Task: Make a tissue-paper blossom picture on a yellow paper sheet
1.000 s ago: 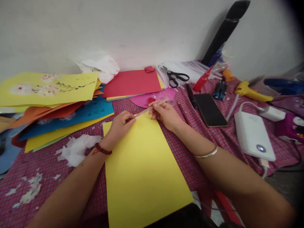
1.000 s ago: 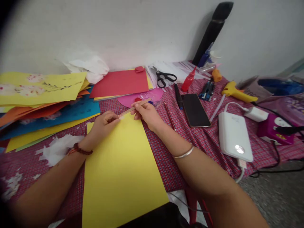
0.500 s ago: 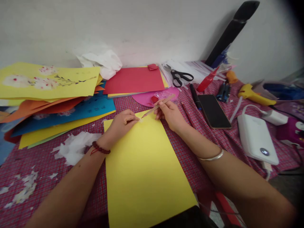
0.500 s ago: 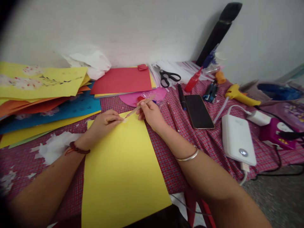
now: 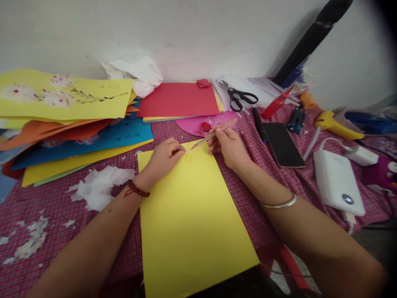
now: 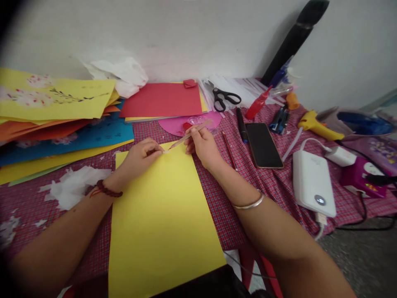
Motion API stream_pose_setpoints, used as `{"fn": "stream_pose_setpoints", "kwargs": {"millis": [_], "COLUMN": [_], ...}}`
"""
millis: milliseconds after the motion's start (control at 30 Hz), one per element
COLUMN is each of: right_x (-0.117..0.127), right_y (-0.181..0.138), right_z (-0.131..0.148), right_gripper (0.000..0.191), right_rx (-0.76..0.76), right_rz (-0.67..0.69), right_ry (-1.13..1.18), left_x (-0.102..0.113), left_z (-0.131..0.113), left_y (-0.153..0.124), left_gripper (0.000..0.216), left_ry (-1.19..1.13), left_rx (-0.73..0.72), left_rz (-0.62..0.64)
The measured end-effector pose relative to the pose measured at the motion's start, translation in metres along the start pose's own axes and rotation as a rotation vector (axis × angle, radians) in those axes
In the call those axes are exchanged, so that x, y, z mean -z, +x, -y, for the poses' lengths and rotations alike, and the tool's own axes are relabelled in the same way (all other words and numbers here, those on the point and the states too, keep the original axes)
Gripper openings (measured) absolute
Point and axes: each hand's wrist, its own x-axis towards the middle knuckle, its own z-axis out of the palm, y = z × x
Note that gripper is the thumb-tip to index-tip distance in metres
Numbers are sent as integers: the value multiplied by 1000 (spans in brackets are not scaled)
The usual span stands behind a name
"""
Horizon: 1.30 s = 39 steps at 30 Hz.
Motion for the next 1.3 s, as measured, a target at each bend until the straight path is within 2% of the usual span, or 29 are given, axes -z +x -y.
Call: {"fn": "stream_pose_setpoints", "kwargs": {"millis": [567, 800, 1300], "right_x": [3, 3, 0], "right_y": [0, -2, -2], "right_z": [-6, -4, -2], "right_gripper": [38, 37, 33], "right_rx": [88, 105, 47], "right_rz": [61, 79, 98], "right_ry": [-134, -158, -174], "left_x": [-7, -7, -6], "left_z": [1, -2, -3], "left_y": [1, 0, 1], "left_gripper": [20, 18, 16], "left_ry": [-69, -89, -78], "left_rx": [-29, -6, 30], "left_rz": [-16, -22, -4]}}
